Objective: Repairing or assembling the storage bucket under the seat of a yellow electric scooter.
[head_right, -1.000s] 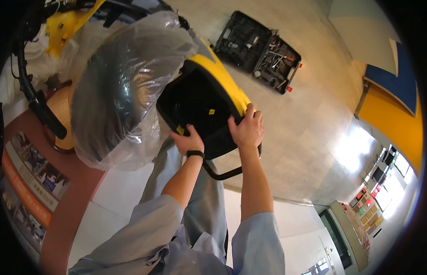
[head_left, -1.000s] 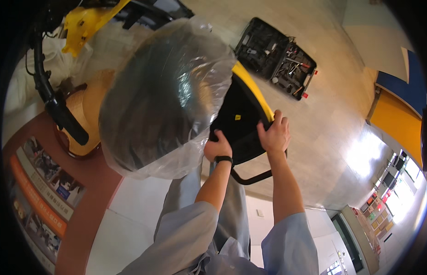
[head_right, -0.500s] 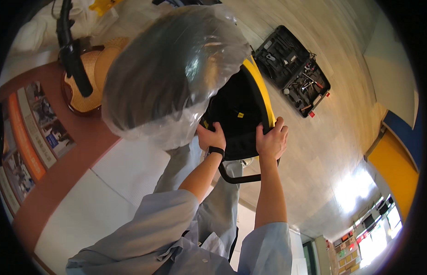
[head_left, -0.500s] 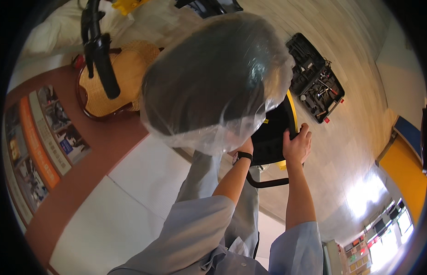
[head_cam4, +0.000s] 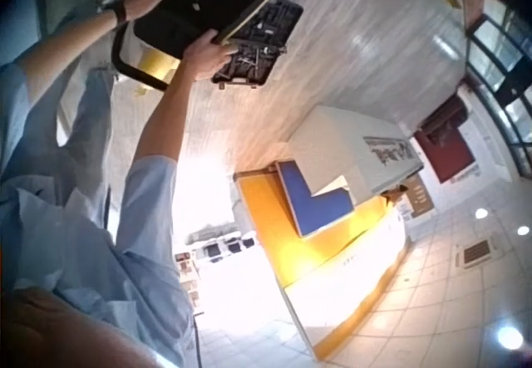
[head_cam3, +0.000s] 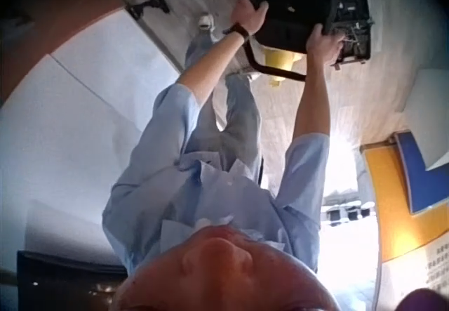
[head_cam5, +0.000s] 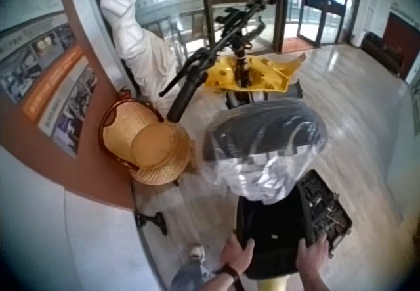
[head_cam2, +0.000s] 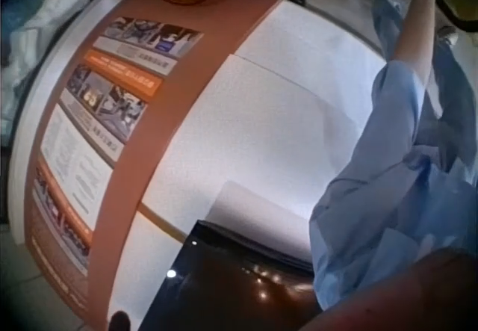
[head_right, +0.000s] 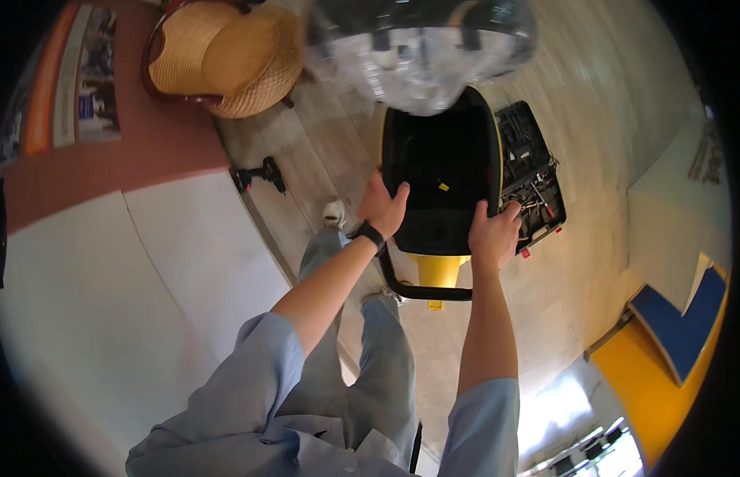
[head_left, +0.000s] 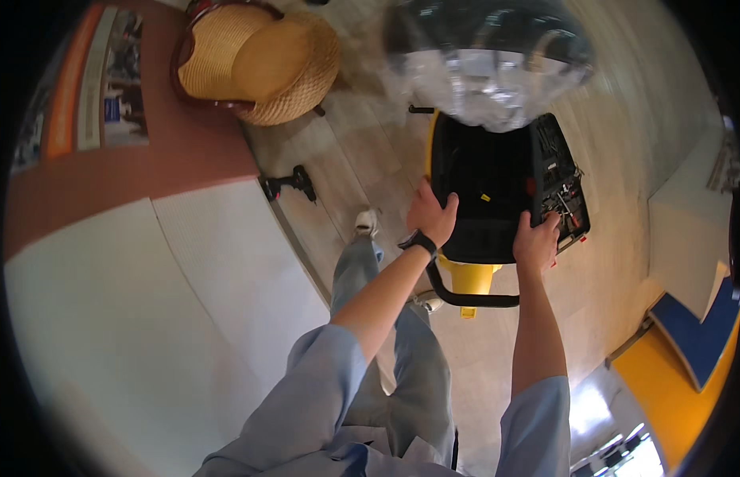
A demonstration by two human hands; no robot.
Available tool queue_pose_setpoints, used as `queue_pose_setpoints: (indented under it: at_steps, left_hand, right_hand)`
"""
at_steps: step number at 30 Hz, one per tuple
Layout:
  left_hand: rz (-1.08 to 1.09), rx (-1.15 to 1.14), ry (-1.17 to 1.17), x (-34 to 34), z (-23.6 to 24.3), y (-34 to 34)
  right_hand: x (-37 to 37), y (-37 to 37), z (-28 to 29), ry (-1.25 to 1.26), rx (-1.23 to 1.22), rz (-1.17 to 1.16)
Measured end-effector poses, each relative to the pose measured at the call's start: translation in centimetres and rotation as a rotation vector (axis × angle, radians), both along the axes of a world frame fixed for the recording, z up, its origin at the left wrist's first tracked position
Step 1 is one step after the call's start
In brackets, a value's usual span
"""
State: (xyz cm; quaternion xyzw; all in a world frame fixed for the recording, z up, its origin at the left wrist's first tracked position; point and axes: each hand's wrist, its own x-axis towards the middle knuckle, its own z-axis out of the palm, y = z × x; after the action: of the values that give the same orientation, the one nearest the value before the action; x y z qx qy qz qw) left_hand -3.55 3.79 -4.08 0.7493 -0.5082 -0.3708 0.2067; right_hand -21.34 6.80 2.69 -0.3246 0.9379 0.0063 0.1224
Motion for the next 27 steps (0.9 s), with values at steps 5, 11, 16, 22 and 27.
queue_pose_setpoints:
  at_steps: [5, 11, 16, 22, 27]
  left_hand:
    - [-0.336, -0.188, 0.154, 9.2, 1.9, 5.2]
    - [-0.742, -0.637, -0.139, 21.1, 2.3, 8.7]
    - [-0.741, -0.215, -0.209, 31.3, -8.4, 6.9]
    - [-0.502, 0.279, -0.515, 43.9, -18.4, 2.9]
    - [-0.517, 0.400, -0.579, 47.7, -26.2, -2.0]
  right_hand:
    - [-3.1, 1.8, -2.3, 0.066, -0.058, 0.033]
    - [-4.8, 2.6, -4.2, 0.118, -0.027, 0.112]
    - [-10.2, 4.7, -4.5, 0.137, -0.037, 0.146]
    - [-10.0, 5.2, -4.0, 0.012, -0.113, 0.153]
    - [-18.1, 8.9, -1.0, 0.111, 0.040, 0.295]
